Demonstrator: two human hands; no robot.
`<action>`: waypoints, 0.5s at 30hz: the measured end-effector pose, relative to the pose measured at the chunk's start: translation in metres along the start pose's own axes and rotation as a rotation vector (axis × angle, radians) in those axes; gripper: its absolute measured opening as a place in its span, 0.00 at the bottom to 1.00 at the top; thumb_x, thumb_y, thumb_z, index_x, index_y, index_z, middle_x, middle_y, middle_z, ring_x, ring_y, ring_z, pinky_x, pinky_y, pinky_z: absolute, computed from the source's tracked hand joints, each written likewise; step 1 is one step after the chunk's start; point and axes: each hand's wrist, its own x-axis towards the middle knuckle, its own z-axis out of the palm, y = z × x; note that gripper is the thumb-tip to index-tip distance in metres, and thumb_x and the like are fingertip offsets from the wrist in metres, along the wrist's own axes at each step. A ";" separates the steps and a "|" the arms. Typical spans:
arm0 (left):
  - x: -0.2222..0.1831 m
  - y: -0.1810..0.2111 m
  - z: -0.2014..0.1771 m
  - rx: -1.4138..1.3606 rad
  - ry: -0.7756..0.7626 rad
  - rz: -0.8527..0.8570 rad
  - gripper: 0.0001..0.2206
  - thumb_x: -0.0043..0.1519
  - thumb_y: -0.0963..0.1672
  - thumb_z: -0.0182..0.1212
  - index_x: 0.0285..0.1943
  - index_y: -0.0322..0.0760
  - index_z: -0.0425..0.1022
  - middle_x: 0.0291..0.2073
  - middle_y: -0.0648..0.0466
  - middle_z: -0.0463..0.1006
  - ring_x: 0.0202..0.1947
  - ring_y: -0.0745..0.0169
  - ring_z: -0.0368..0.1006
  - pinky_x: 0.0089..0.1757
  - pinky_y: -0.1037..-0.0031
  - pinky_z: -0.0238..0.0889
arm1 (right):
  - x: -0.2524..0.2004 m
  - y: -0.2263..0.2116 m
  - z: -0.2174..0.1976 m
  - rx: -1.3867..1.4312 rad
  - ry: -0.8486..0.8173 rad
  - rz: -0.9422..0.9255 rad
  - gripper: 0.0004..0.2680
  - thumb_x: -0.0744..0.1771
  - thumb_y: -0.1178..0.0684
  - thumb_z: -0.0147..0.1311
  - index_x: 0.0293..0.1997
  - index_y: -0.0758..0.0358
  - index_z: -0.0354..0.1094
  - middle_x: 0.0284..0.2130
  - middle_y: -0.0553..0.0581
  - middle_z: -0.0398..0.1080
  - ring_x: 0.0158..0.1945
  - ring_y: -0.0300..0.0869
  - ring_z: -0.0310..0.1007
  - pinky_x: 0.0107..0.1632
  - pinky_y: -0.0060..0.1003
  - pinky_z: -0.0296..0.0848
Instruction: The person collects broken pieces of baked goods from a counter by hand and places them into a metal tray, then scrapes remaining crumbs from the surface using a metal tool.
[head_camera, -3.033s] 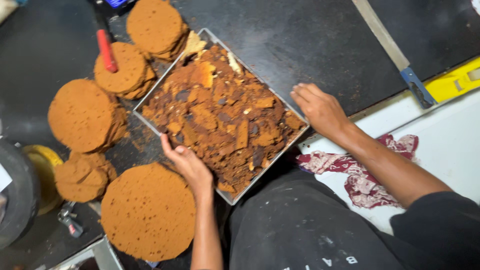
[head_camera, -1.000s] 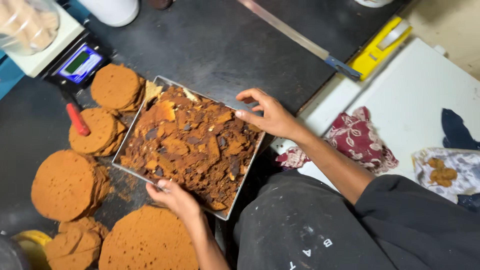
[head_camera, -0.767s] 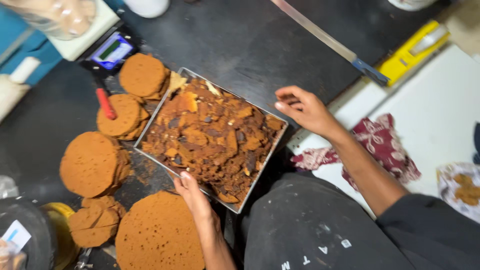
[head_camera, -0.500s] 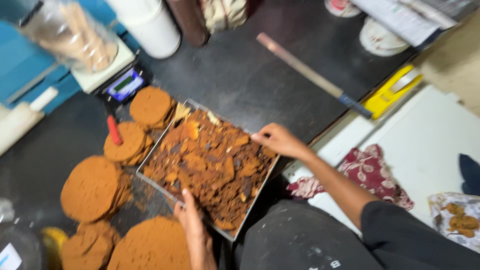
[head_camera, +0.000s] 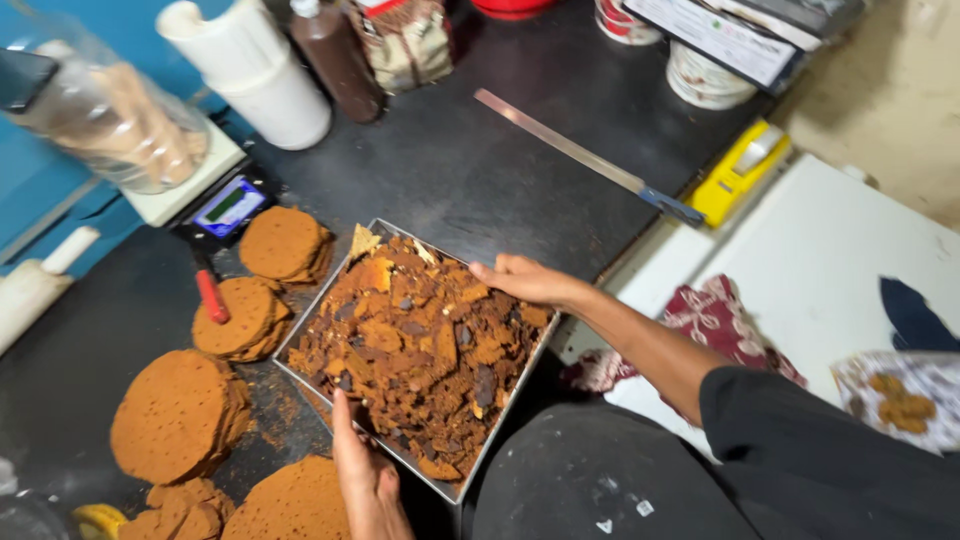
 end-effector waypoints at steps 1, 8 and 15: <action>-0.002 -0.001 0.002 -0.014 -0.021 0.022 0.16 0.63 0.56 0.52 0.41 0.46 0.73 0.27 0.62 0.75 0.25 0.73 0.69 0.29 0.74 0.60 | -0.005 0.000 -0.001 0.049 0.032 -0.009 0.28 0.66 0.19 0.39 0.39 0.60 0.62 0.38 0.65 0.62 0.45 0.53 0.62 0.41 0.59 0.64; 0.015 -0.012 0.017 -0.012 -0.121 0.329 0.22 0.70 0.57 0.53 0.26 0.49 0.58 0.16 0.67 0.53 0.14 0.73 0.44 0.19 0.73 0.36 | -0.044 -0.005 -0.018 0.193 -0.001 0.122 0.36 0.63 0.22 0.39 0.67 0.67 0.64 0.65 0.77 0.61 0.71 0.63 0.58 0.64 0.69 0.59; 0.011 -0.012 0.084 0.277 -0.351 0.677 0.27 0.72 0.58 0.52 0.23 0.45 0.54 0.18 0.64 0.52 0.22 0.69 0.45 0.29 0.70 0.40 | -0.148 0.032 -0.048 0.521 0.472 0.176 0.29 0.69 0.35 0.51 0.71 0.71 0.48 0.69 0.74 0.48 0.73 0.57 0.49 0.69 0.53 0.55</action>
